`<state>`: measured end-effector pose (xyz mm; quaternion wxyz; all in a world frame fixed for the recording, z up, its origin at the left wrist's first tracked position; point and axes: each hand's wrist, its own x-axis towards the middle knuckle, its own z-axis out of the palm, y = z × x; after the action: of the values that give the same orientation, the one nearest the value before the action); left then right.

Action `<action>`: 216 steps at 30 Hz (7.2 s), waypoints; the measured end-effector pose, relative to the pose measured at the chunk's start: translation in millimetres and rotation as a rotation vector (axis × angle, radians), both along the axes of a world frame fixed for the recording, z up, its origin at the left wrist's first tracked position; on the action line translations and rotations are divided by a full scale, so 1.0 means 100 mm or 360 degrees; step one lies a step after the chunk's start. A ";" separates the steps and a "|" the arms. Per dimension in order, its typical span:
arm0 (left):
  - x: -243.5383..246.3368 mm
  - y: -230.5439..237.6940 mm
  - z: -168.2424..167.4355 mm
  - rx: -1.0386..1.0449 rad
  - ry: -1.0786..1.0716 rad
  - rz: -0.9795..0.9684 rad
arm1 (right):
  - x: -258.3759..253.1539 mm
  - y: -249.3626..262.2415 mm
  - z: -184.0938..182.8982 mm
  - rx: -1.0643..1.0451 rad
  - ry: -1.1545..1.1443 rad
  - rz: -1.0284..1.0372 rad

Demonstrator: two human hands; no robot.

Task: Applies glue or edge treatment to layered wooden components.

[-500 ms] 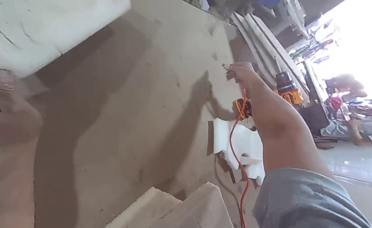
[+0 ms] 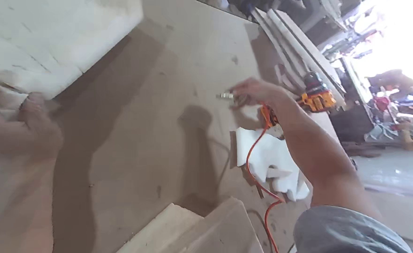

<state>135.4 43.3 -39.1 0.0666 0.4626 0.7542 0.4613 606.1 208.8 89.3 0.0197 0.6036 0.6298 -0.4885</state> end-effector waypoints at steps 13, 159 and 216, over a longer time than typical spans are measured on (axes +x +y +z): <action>-0.33 -1.36 0.19 -0.0804 0.0719 -0.0880 | 2.81 -3.65 1.49 0.0711 -0.0472 -0.0748; 11.74 -1.53 0.04 -0.0655 0.1039 -0.2311 | 9.86 -4.34 -0.03 0.0543 -0.0677 -0.1344; 11.74 0.78 1.19 -0.0964 0.0846 -0.0932 | 10.01 0.11 1.17 0.0358 -0.0109 0.1064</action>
<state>1309.2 120.8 80.3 0.1302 0.7164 0.6836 0.0494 1606.9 219.5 206.3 0.1330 0.3786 0.8414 -0.3620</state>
